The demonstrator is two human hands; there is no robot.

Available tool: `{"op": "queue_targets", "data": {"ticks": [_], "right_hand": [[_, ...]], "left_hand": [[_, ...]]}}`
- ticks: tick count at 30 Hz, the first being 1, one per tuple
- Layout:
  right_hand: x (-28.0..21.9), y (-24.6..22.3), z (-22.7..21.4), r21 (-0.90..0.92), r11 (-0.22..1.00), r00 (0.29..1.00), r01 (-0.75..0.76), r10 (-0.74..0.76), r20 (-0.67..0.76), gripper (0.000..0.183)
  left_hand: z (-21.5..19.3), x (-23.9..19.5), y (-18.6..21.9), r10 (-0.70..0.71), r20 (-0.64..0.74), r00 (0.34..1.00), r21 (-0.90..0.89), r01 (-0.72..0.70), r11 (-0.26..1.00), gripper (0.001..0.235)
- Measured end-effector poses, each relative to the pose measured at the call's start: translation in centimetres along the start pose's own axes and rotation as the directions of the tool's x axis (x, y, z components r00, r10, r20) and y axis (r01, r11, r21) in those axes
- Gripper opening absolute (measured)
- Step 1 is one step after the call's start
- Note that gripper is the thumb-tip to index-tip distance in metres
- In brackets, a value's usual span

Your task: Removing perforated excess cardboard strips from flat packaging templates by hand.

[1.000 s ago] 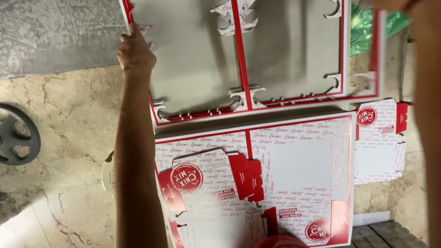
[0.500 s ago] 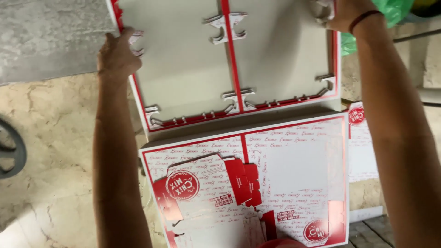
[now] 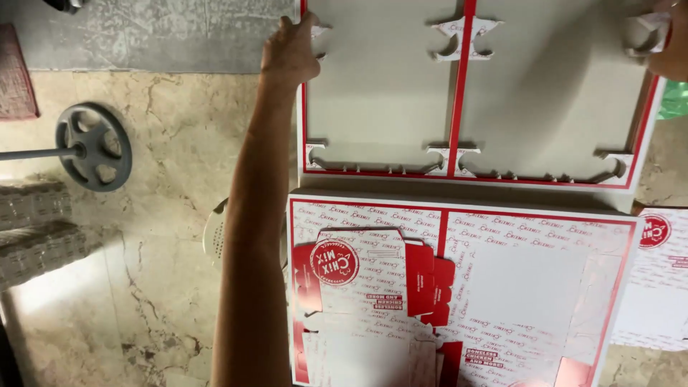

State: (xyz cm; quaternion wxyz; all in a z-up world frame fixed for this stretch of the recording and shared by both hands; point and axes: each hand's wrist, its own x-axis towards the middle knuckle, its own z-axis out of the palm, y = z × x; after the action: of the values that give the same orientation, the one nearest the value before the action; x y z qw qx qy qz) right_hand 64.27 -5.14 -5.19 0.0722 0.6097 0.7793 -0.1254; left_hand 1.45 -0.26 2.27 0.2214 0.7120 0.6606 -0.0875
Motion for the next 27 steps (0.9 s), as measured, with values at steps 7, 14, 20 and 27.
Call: {"op": "queue_targets", "data": {"ticks": [7, 14, 20, 27], "right_hand": [[-1.1, -1.1, -1.0, -0.117, 0.964, 0.971, -0.237, 0.240, 0.009, 0.069], [-8.5, -2.3, 2.4, -0.408, 0.868, 0.939, -0.282, 0.337, 0.068, 0.074], [-16.3, -20.1, 1.3, 0.047, 0.973, 0.972, 0.227, -0.230, 0.049, 0.045], [-14.9, -21.5, 1.5, -0.049, 0.965, 0.962, 0.257, -0.251, 0.109, 0.031]], "left_hand": [[-1.7, -1.3, 1.7, -0.013, 0.010, 1.000, -0.013, 0.013, 1.000, 0.058], [2.0, -9.3, 1.0, 0.124, -0.126, 0.984, -0.032, -0.129, 0.991, 0.070], [13.4, -16.5, 5.4, 0.663, -0.114, 0.740, 0.301, -0.610, 0.733, 0.035], [15.2, -15.5, 6.1, 0.682, 0.003, 0.731, 0.322, -0.647, 0.691, 0.010]]}}
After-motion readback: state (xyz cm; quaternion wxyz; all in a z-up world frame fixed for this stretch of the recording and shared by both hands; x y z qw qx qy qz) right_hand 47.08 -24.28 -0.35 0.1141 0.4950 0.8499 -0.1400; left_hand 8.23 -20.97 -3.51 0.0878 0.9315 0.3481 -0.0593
